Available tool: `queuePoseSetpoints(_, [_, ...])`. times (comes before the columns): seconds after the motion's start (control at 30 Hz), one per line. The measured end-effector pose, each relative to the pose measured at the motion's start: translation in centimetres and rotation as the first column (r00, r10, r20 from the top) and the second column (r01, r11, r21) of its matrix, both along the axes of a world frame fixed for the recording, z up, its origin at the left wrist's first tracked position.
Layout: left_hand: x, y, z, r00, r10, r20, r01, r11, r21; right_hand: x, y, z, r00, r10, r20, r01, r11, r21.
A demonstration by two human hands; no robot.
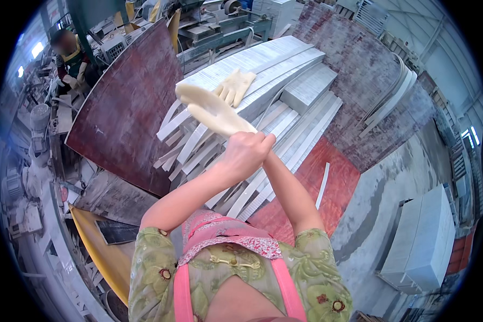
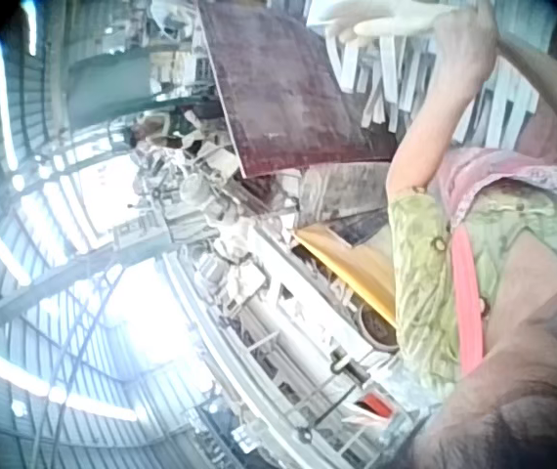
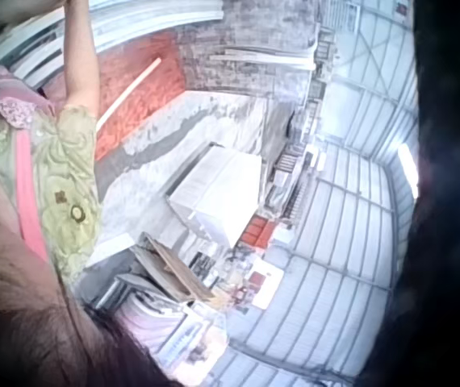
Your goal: The person picks up white planks from a pile and places them onto a red conveyor belt. They then retrieve the planks from the other end and stack them neatly on a table. This process is repeated multiple times.
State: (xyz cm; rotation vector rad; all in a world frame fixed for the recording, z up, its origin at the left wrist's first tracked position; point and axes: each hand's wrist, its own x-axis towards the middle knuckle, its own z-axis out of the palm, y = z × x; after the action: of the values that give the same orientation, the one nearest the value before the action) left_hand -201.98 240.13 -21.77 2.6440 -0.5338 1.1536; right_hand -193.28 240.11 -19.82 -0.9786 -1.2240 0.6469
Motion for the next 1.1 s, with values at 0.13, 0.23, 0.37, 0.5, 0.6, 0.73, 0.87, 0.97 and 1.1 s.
queuePoseSetpoints(0.13, [-1.3, -0.6, 1.5, 0.991, -0.091, 0.099, 0.094, 0.995, -0.028, -0.3, -2.0, 2.6, 0.968, -0.249, 0.023, 0.241, 0.955, 0.175])
queuePoseSetpoints(0.23, [-1.8, -0.4, -0.3, 0.983, -0.166, 0.077, 0.175, 0.975, -0.139, -0.2, -2.5, 1.1, 0.956, -0.295, 0.005, 0.288, 0.935, 0.206])
queuePoseSetpoints(0.37, [-2.2, -1.8, -1.5, 0.984, -0.171, 0.048, 0.177, 0.953, -0.246, -0.3, -4.3, 0.0, 0.815, -0.517, 0.261, 0.483, 0.855, 0.187])
queuePoseSetpoints(0.5, [-1.0, -3.7, -1.1, 0.985, -0.172, 0.007, 0.168, 0.955, -0.244, 1.1, -4.5, 0.1, 0.271, -0.475, 0.837, 0.479, 0.821, 0.311])
queuePoseSetpoints(0.6, [0.4, -3.7, -0.7, 0.983, -0.181, -0.007, 0.169, 0.931, -0.324, 2.4, -6.1, 0.5, 0.627, -0.300, 0.719, 0.504, 0.860, -0.080])
queuePoseSetpoints(0.73, [5.1, -1.1, -2.1, 0.960, -0.212, -0.185, 0.114, 0.895, -0.432, 9.8, -8.5, -1.7, 0.675, -0.491, 0.551, 0.714, 0.624, -0.318])
queuePoseSetpoints(0.87, [14.8, 8.2, -3.7, 0.895, -0.022, -0.445, -0.210, 0.860, -0.465, 15.2, -15.7, -5.4, 0.619, -0.778, 0.106, 0.716, 0.504, -0.484])
queuePoseSetpoints(0.97, [27.0, 16.5, -4.6, 0.809, 0.353, -0.471, -0.517, 0.809, -0.281, 14.5, -19.1, -8.1, 0.576, -0.811, -0.101, 0.629, 0.519, -0.579])
queuePoseSetpoints(1.1, [38.1, 17.6, -6.3, 0.559, 0.632, -0.537, -0.796, 0.591, -0.132, 15.5, -24.1, -14.2, 0.542, -0.795, -0.272, 0.515, 0.570, -0.640])
